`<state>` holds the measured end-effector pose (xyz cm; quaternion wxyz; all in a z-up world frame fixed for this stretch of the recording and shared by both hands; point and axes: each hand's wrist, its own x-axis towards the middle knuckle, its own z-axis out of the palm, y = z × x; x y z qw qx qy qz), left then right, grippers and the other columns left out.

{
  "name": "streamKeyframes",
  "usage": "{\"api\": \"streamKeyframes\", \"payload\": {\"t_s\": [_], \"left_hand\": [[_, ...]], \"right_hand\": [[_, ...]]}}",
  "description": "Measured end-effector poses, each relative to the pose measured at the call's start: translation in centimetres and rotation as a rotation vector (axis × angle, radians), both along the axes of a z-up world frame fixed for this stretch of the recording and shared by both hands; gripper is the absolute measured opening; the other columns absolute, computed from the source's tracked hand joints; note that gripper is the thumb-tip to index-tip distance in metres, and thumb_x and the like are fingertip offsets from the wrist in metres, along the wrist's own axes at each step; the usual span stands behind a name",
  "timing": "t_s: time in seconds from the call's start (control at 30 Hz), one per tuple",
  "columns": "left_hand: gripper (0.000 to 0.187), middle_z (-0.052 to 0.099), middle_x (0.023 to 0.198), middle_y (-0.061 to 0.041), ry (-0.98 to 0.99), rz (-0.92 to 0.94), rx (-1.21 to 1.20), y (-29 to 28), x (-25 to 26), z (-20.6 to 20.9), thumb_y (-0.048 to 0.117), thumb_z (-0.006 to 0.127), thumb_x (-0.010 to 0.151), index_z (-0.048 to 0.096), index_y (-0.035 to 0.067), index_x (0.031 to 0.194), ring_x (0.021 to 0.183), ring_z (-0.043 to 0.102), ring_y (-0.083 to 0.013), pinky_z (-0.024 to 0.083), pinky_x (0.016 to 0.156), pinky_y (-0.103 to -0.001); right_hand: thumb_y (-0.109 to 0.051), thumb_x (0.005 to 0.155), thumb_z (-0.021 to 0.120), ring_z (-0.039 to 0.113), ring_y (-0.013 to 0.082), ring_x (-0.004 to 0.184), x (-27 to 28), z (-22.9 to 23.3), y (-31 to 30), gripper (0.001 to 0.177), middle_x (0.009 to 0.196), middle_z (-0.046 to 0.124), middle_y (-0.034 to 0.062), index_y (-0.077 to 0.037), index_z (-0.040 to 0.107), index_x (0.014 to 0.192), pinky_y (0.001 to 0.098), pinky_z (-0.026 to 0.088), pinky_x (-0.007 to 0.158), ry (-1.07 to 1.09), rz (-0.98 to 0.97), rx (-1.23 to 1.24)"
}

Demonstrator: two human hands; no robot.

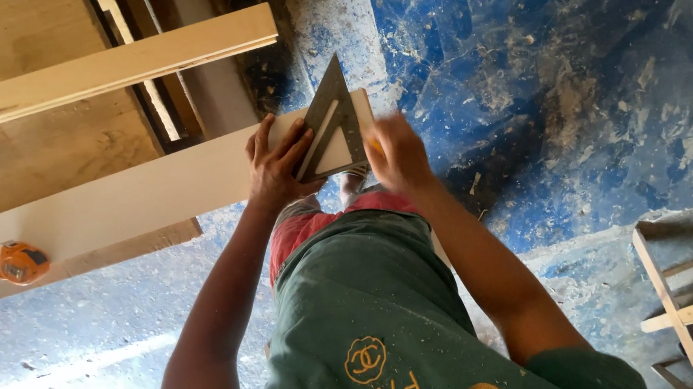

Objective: Measuring and marking a wooden board using a tape measure and a speed square in a workshop environment.

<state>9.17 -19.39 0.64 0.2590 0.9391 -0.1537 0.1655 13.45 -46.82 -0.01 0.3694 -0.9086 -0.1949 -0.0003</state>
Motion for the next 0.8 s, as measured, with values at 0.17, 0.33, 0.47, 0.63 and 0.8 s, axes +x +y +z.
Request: {"api": "streamKeyframes", "payload": {"t_s": [0.17,0.33,0.47,0.63,0.8], "left_hand": [[0.089,0.062,0.147,-0.001,-0.006,0.011,0.020,-0.2,-0.3,-0.4,0.053,0.089,0.056,0.069,0.027,0.138,0.140,0.041,-0.0486,0.034,0.105,-0.056],[0.038,0.057,0.114,0.005,-0.051,0.037,0.009,-1.8,-3.9,-2.4,0.036,0.083,0.076,0.067,0.037,0.110,0.099,0.051,-0.0357,0.039,0.085,-0.048],[0.019,0.044,0.071,0.010,-0.092,0.121,-0.097,-0.4,-6.2,1.6,0.025,0.075,0.092,0.069,0.033,0.075,0.062,0.051,-0.0131,0.044,0.056,-0.025],[0.009,0.055,0.084,0.001,-0.035,0.385,-0.054,11.5,-11.2,4.8,0.018,0.074,0.095,0.077,0.026,0.091,0.075,0.059,-0.0219,0.048,0.060,-0.034],[0.011,0.055,0.082,0.000,-0.054,0.710,0.203,27.8,-13.4,6.9,0.020,0.079,0.096,0.074,0.022,0.087,0.076,0.056,-0.0257,0.041,0.056,-0.041]], "right_hand": [[-0.027,0.081,0.069,0.064,0.0377,0.080,-6.9,3.7,-5.5,0.007,0.079,0.059,0.0084,-0.021,0.067,0.083,0.0514,0.055,0.071,0.327,0.126,-0.182],[-0.024,0.082,0.068,0.067,0.0358,0.087,-3.6,4.7,-9.3,0.011,0.083,0.062,0.0087,-0.022,0.069,0.092,0.0460,0.057,0.080,0.282,0.080,-0.095],[-0.014,0.096,0.064,0.067,0.0393,0.095,0.4,6.3,-8.7,0.024,0.096,0.068,0.0149,-0.016,0.075,0.116,0.0469,0.053,0.088,0.259,0.010,0.033],[-0.019,0.113,0.049,0.061,0.0367,0.096,2.0,8.8,-5.9,0.032,0.103,0.064,0.0198,-0.004,0.072,0.128,0.0468,0.046,0.087,0.243,-0.001,0.087],[-0.043,0.119,0.033,0.056,0.0338,0.100,0.8,7.0,-1.2,0.051,0.116,0.041,0.0175,0.002,0.052,0.106,0.0496,0.049,0.086,0.275,-0.015,0.255]]}}
